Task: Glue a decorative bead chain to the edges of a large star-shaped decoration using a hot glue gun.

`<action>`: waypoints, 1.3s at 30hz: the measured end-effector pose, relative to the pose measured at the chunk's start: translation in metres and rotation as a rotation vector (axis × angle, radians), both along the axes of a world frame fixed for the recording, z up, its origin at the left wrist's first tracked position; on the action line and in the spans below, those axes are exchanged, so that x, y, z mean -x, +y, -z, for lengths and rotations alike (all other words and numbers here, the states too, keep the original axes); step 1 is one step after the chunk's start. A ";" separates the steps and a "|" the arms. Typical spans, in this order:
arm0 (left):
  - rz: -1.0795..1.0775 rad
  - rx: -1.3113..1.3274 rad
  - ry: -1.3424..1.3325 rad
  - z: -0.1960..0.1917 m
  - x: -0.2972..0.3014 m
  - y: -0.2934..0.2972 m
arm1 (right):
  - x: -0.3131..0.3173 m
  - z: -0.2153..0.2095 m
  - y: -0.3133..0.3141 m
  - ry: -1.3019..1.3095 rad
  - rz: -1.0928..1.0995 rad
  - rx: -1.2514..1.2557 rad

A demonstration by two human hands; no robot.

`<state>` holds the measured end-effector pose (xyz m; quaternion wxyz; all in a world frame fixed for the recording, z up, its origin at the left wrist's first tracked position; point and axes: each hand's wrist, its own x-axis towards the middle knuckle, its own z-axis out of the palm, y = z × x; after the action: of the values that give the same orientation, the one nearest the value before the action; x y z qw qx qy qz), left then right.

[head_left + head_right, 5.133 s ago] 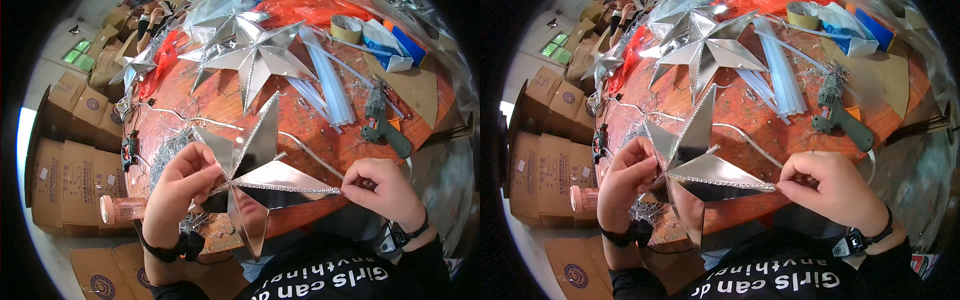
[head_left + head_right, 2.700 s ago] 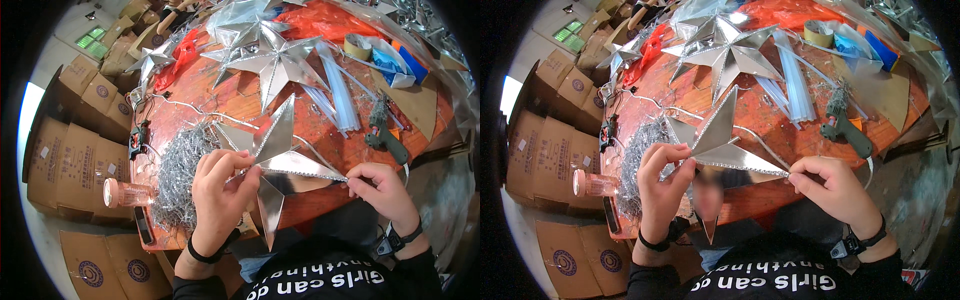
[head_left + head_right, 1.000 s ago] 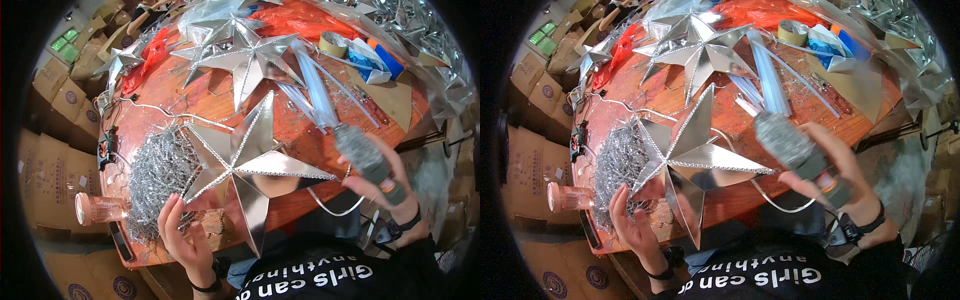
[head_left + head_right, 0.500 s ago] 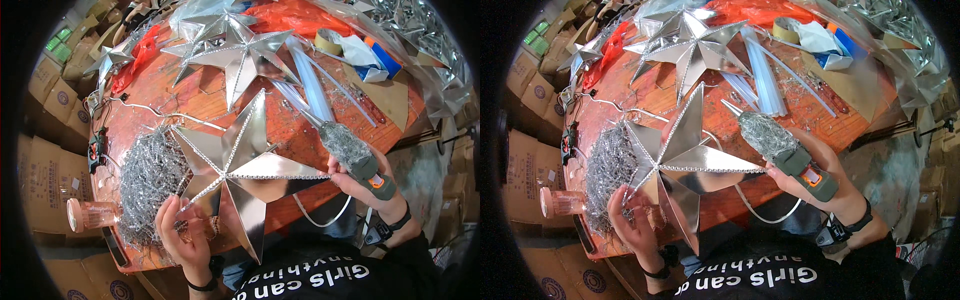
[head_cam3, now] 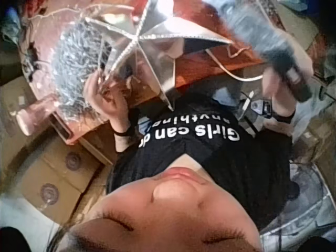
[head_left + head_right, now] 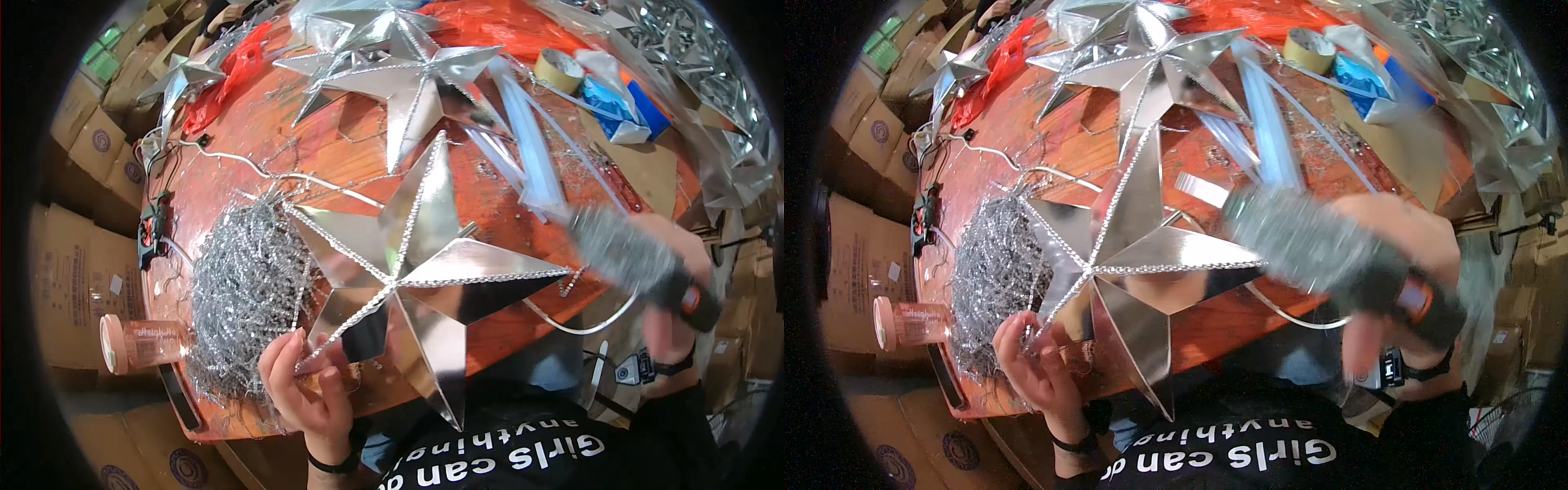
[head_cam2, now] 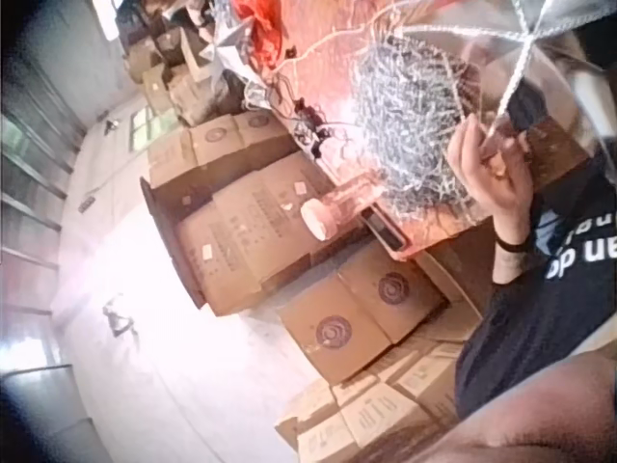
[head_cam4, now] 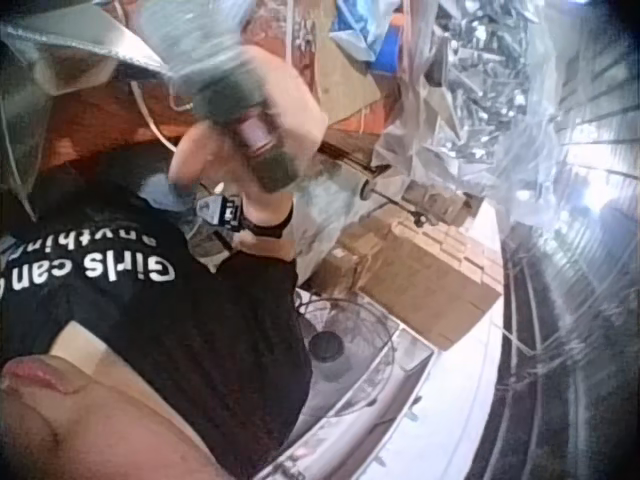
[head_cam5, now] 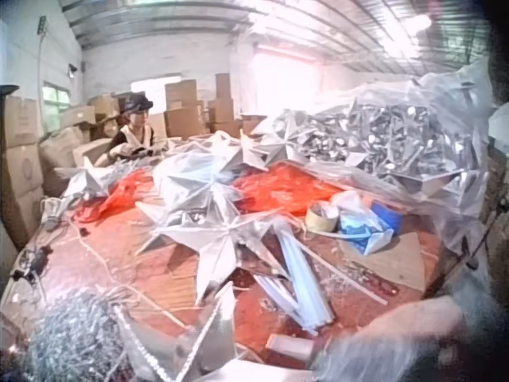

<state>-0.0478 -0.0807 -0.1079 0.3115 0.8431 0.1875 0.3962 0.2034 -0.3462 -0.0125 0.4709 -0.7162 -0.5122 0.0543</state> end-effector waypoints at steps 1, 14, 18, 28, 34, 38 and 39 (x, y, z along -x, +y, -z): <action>0.000 -0.013 -0.008 0.000 0.000 0.002 | -0.002 -0.006 0.006 -0.069 -0.115 0.045; 0.052 0.029 -0.078 -0.005 -0.006 0.008 | 0.014 -0.017 0.059 -0.435 -0.197 0.108; 0.018 -0.009 -0.061 -0.002 0.001 0.009 | 0.010 -0.005 0.070 -0.426 -0.226 0.037; 0.043 0.062 -0.045 -0.004 0.001 0.009 | 0.021 -0.036 0.051 -0.269 -0.313 0.397; 0.028 0.051 -0.037 -0.005 -0.002 0.008 | 0.025 -0.007 0.048 -0.348 -0.315 0.090; 0.024 0.054 -0.058 -0.003 -0.002 0.007 | 0.019 0.000 0.034 -0.292 -0.389 0.130; 0.023 0.058 -0.062 -0.004 -0.002 0.006 | 0.021 -0.001 0.032 -0.285 -0.380 0.141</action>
<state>-0.0455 -0.0742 -0.1038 0.3460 0.8232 0.1792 0.4129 0.1820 -0.3145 -0.0113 0.3240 -0.6385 -0.6940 0.0758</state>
